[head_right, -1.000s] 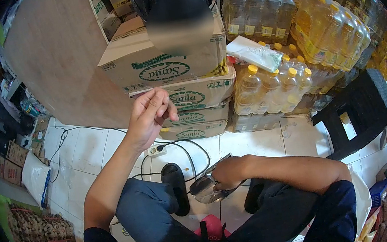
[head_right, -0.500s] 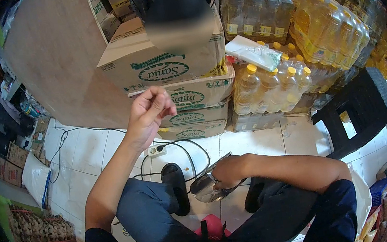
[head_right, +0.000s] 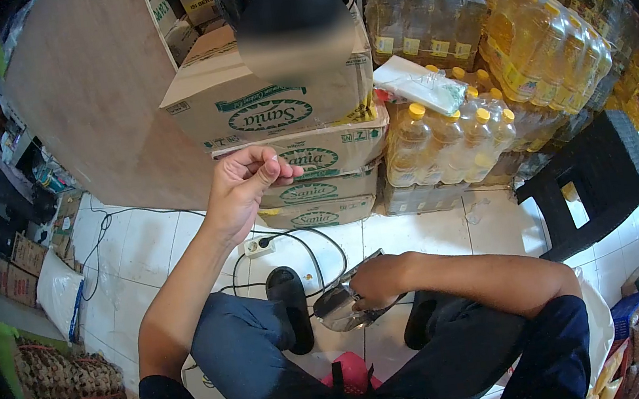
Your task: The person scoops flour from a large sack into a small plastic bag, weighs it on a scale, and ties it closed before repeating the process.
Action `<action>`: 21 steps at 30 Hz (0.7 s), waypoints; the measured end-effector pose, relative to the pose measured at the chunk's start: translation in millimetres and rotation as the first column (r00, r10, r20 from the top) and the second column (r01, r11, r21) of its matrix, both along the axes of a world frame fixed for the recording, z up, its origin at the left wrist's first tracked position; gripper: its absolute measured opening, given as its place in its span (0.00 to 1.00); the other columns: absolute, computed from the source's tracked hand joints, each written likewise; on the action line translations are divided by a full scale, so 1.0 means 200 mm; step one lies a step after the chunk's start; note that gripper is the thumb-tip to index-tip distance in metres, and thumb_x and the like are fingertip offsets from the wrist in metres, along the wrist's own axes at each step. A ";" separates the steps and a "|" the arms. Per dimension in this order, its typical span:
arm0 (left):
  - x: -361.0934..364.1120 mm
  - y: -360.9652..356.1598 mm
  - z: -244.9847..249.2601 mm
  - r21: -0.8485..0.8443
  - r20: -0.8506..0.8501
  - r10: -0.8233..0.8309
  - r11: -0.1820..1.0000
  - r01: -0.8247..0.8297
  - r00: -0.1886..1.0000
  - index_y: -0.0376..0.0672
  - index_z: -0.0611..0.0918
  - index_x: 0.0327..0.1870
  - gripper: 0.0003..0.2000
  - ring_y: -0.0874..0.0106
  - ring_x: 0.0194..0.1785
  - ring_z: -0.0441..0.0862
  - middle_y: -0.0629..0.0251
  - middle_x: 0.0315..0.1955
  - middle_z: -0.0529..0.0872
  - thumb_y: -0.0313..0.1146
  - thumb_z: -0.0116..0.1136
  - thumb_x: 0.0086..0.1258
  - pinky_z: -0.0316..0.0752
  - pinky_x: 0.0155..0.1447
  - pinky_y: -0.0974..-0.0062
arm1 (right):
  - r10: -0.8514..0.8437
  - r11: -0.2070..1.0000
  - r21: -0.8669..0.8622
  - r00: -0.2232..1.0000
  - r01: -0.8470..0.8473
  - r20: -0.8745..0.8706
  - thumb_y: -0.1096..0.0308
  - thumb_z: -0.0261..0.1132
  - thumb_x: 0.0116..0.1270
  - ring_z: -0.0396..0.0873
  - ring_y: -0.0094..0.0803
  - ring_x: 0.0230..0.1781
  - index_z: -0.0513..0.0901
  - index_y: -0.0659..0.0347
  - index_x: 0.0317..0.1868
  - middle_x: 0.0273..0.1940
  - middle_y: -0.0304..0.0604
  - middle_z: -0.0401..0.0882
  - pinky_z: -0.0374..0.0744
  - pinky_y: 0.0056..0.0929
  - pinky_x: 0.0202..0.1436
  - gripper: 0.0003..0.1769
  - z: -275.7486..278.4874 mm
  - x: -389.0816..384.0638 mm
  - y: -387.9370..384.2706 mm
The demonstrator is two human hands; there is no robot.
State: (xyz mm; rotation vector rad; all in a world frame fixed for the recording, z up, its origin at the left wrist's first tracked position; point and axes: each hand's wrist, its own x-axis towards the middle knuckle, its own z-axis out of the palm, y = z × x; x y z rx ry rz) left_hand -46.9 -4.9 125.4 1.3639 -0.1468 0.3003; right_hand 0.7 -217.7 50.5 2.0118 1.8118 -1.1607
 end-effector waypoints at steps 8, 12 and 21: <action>-0.02 -0.03 0.02 -0.038 0.014 -0.071 0.997 0.072 0.997 0.41 0.77 0.35 0.06 0.67 0.44 0.83 0.66 0.27 0.81 0.33 0.54 0.71 0.76 0.52 0.70 | -0.011 1.000 -0.016 1.000 0.011 0.003 0.52 0.57 0.68 0.79 0.52 0.42 0.79 0.68 0.42 0.37 0.57 0.81 0.75 0.44 0.48 0.23 0.00 0.00 0.00; -0.03 -0.07 0.05 -0.123 -0.009 -0.028 0.992 0.026 1.000 0.43 0.74 0.30 0.13 0.68 0.38 0.82 0.71 0.20 0.72 0.40 0.49 0.74 0.76 0.48 0.71 | -0.019 1.000 -0.022 1.000 0.019 -0.002 0.52 0.57 0.68 0.79 0.53 0.41 0.80 0.68 0.42 0.36 0.57 0.81 0.76 0.44 0.47 0.23 0.02 0.00 0.00; -0.02 0.00 -0.01 -0.068 -0.018 0.065 0.995 -0.066 0.998 0.46 0.67 0.27 0.17 0.72 0.30 0.75 0.73 0.19 0.65 0.47 0.44 0.76 0.72 0.42 0.72 | -0.039 0.999 0.002 0.999 0.039 -0.014 0.52 0.57 0.68 0.79 0.53 0.41 0.80 0.69 0.42 0.36 0.58 0.81 0.76 0.43 0.48 0.23 0.02 0.00 -0.02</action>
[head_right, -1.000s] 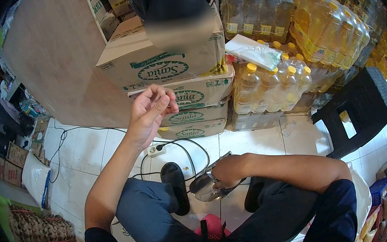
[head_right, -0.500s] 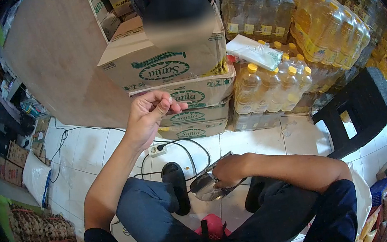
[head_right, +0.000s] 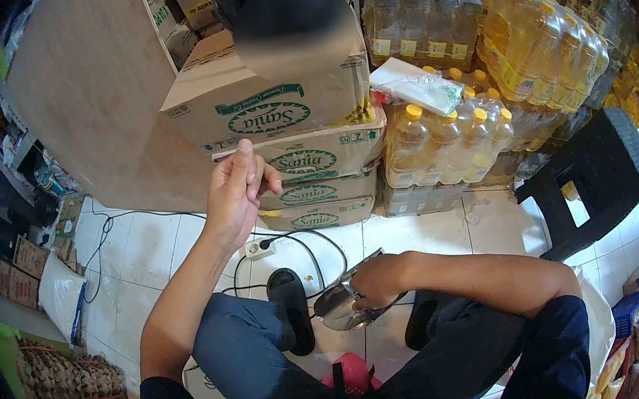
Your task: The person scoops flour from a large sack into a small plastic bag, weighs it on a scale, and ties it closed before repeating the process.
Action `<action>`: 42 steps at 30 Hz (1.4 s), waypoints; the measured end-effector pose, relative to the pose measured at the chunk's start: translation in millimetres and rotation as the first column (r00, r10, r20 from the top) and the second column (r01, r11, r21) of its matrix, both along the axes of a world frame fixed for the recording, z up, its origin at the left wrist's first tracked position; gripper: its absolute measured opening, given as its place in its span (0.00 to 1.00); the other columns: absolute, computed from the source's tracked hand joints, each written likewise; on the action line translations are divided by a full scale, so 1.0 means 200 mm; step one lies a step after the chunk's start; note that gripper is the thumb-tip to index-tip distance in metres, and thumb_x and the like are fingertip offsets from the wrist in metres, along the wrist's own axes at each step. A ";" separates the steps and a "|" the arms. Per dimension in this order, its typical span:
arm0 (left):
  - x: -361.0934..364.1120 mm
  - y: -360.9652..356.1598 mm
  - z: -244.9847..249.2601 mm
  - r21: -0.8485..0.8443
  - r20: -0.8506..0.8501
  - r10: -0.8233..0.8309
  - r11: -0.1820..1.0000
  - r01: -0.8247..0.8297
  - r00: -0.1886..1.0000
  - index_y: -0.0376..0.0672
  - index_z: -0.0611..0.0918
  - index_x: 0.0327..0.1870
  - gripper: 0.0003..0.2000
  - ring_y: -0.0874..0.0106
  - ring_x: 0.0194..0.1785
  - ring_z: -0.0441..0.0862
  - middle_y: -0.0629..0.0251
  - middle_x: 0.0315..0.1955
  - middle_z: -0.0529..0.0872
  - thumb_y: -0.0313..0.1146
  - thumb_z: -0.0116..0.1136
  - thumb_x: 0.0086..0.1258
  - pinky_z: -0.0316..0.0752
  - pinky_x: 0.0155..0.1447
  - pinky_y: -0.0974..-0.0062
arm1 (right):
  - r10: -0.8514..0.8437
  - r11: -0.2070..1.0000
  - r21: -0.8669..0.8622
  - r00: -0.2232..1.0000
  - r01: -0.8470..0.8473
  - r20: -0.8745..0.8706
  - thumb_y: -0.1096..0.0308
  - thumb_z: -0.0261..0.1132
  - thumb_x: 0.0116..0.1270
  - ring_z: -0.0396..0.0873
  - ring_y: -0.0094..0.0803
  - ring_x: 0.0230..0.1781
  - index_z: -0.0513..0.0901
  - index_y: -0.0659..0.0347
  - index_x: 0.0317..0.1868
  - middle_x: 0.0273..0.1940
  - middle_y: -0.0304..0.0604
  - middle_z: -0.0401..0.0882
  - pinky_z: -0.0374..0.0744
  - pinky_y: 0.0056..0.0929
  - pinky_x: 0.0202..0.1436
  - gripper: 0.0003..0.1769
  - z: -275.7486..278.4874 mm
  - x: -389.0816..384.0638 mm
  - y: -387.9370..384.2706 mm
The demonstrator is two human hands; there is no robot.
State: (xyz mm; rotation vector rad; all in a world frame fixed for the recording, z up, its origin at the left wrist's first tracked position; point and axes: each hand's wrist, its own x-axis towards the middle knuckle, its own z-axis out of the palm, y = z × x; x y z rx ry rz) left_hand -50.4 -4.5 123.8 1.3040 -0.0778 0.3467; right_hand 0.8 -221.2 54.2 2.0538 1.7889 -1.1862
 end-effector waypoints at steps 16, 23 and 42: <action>0.04 0.00 -0.05 0.040 0.011 -0.105 0.994 0.105 0.994 0.42 0.72 0.52 0.17 0.72 0.55 0.72 0.63 0.48 0.76 0.30 0.61 0.65 0.66 0.63 0.72 | 0.010 1.000 -0.014 1.000 -0.010 0.007 0.50 0.57 0.67 0.80 0.54 0.39 0.81 0.70 0.39 0.34 0.59 0.81 0.77 0.44 0.46 0.25 0.02 0.00 0.01; 0.02 0.01 -0.03 0.111 0.030 -0.040 0.993 0.036 0.999 0.40 0.79 0.35 0.07 0.72 0.42 0.78 0.67 0.29 0.80 0.34 0.59 0.67 0.71 0.55 0.71 | 0.016 1.000 0.017 1.000 -0.016 -0.004 0.50 0.56 0.67 0.80 0.54 0.40 0.81 0.72 0.38 0.36 0.60 0.81 0.76 0.45 0.48 0.26 -0.01 0.01 0.00; -0.02 -0.07 0.01 0.092 0.015 -0.073 0.993 0.071 0.997 0.39 0.78 0.35 0.07 0.73 0.40 0.77 0.65 0.32 0.80 0.34 0.58 0.68 0.71 0.52 0.74 | 0.020 1.000 0.021 1.000 -0.020 -0.004 0.50 0.56 0.68 0.79 0.55 0.39 0.80 0.71 0.38 0.34 0.60 0.80 0.76 0.46 0.46 0.26 -0.01 0.01 -0.01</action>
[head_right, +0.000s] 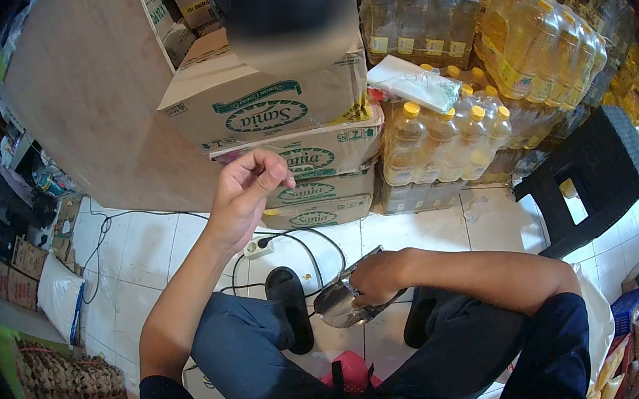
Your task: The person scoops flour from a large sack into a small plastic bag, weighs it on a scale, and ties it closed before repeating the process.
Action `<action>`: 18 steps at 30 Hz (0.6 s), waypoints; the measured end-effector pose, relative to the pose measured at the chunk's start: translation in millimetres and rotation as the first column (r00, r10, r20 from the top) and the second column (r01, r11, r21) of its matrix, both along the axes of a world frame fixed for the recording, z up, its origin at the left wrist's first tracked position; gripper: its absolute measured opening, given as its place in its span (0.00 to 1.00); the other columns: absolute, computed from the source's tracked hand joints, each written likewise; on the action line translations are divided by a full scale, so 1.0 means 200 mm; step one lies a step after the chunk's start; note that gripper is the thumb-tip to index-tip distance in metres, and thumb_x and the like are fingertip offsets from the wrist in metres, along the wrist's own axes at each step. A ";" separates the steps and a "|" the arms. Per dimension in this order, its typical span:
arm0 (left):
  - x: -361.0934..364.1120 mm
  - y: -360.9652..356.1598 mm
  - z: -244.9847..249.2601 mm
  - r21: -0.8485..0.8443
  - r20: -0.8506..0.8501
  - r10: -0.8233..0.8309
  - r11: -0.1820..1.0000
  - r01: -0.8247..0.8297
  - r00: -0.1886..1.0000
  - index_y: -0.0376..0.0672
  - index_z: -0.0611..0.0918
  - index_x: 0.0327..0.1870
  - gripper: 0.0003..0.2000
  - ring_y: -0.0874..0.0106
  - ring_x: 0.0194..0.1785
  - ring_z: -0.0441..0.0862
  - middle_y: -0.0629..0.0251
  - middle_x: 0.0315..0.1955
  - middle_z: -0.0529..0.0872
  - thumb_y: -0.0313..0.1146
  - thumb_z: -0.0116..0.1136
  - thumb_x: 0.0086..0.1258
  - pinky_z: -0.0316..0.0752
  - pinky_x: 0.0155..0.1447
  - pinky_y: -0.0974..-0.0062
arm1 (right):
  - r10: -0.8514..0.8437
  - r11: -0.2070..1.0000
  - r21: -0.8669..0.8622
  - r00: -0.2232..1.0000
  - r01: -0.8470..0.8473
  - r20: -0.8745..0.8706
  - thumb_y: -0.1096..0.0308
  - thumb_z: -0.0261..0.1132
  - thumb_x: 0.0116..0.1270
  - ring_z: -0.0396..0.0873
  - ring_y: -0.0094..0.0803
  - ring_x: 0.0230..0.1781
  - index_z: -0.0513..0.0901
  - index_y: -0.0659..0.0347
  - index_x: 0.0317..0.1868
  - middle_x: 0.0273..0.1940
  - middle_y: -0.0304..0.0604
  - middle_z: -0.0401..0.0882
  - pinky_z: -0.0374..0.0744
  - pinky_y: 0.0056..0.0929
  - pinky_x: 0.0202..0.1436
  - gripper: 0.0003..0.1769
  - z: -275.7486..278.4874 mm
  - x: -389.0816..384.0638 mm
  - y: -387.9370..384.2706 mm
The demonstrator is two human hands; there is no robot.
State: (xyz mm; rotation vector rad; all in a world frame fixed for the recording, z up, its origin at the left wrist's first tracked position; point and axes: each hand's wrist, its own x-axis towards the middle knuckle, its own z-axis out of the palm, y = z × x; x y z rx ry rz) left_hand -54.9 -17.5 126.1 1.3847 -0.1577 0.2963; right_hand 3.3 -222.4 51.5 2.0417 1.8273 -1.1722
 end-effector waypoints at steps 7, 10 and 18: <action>-0.01 0.01 0.02 0.080 0.027 -0.061 0.995 0.058 0.998 0.40 0.79 0.32 0.07 0.72 0.38 0.79 0.66 0.29 0.80 0.33 0.59 0.67 0.73 0.49 0.72 | -0.014 0.999 -0.032 1.000 0.014 0.005 0.51 0.56 0.67 0.80 0.54 0.39 0.80 0.70 0.39 0.35 0.60 0.81 0.76 0.45 0.46 0.25 0.00 0.00 0.01; -0.02 -0.02 0.04 0.054 0.021 -0.109 0.993 0.108 0.994 0.40 0.77 0.29 0.10 0.70 0.38 0.80 0.66 0.26 0.78 0.36 0.55 0.70 0.73 0.49 0.72 | -0.020 0.999 -0.035 1.000 0.020 -0.003 0.51 0.57 0.67 0.80 0.54 0.39 0.81 0.71 0.38 0.36 0.60 0.81 0.76 0.45 0.46 0.25 0.00 0.00 0.01; -0.03 -0.03 0.05 0.063 -0.058 -0.138 0.988 0.142 0.989 0.42 0.71 0.24 0.19 0.69 0.33 0.77 0.69 0.21 0.71 0.45 0.47 0.75 0.71 0.45 0.74 | -0.023 0.997 -0.071 1.000 0.023 0.005 0.52 0.57 0.67 0.79 0.54 0.40 0.79 0.69 0.41 0.35 0.59 0.81 0.75 0.45 0.46 0.23 0.00 0.00 0.02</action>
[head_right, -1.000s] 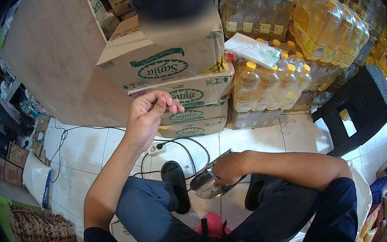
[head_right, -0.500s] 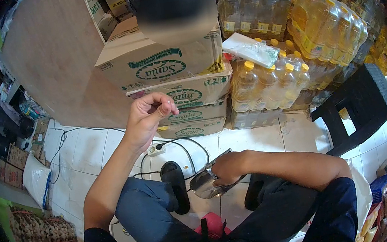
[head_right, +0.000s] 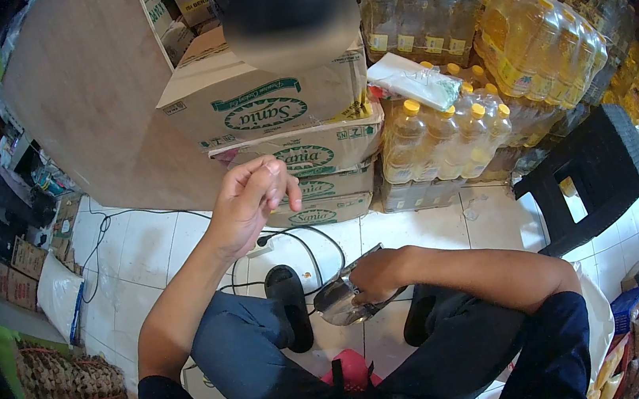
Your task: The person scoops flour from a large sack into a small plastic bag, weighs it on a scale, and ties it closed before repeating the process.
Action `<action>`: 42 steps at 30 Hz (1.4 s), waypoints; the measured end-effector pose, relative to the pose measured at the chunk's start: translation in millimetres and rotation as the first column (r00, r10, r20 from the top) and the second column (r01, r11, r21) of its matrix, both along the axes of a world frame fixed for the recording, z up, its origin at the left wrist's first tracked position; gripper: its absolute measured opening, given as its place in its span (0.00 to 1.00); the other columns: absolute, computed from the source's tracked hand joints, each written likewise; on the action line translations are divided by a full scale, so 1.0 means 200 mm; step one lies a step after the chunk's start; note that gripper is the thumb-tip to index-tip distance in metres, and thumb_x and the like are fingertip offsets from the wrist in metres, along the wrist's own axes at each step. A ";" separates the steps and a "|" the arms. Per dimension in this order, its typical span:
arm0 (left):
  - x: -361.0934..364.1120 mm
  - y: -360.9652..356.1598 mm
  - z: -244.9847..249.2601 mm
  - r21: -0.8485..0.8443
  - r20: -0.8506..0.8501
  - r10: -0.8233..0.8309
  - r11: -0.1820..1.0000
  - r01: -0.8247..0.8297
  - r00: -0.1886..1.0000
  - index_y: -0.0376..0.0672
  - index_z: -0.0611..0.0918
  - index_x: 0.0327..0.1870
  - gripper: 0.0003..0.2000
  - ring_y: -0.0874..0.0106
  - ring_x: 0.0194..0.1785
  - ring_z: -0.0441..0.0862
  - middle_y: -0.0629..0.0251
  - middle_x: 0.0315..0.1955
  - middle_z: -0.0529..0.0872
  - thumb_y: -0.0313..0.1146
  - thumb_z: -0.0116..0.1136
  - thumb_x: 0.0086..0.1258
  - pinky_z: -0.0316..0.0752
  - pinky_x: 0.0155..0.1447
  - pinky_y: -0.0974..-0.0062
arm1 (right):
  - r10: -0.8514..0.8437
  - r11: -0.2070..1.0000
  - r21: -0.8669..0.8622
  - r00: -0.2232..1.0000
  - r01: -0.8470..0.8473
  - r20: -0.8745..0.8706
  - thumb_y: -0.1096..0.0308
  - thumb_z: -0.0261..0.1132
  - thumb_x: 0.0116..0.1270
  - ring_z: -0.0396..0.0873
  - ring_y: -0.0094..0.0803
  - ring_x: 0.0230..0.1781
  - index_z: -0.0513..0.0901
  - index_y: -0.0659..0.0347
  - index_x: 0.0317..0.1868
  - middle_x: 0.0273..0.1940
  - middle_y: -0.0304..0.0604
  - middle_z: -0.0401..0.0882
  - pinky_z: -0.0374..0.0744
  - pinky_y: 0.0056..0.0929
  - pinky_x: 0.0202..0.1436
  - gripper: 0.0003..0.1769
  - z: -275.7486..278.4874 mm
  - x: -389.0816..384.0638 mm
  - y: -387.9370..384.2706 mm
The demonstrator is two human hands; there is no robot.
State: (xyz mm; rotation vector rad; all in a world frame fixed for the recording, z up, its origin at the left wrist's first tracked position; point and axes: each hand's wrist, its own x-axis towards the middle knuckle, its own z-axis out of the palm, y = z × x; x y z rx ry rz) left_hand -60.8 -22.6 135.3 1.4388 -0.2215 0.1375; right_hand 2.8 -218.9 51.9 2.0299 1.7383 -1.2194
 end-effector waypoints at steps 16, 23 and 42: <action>0.01 0.02 -0.01 -0.047 0.034 0.125 0.991 -0.124 0.992 0.38 0.81 0.32 0.06 0.76 0.31 0.78 0.66 0.29 0.81 0.32 0.62 0.65 0.73 0.42 0.79 | -0.003 1.000 -0.011 1.000 0.003 0.006 0.51 0.57 0.67 0.79 0.53 0.42 0.80 0.67 0.43 0.37 0.59 0.81 0.75 0.45 0.47 0.24 -0.02 0.01 0.00; -0.01 0.04 0.01 -0.060 -0.034 0.119 0.991 -0.121 0.992 0.38 0.81 0.31 0.07 0.74 0.30 0.79 0.63 0.28 0.82 0.31 0.60 0.66 0.74 0.40 0.78 | -0.007 1.000 0.013 1.000 0.007 0.006 0.49 0.57 0.67 0.80 0.54 0.41 0.81 0.69 0.41 0.37 0.59 0.81 0.76 0.45 0.47 0.26 -0.02 0.01 0.00; 0.00 0.00 -0.01 -0.054 -0.091 0.040 0.998 -0.045 0.995 0.40 0.75 0.33 0.11 0.75 0.31 0.75 0.69 0.24 0.75 0.38 0.51 0.73 0.72 0.41 0.78 | -0.031 0.999 0.014 0.999 0.031 0.015 0.49 0.57 0.66 0.80 0.53 0.42 0.82 0.72 0.39 0.38 0.60 0.82 0.76 0.45 0.48 0.27 -0.01 0.01 -0.01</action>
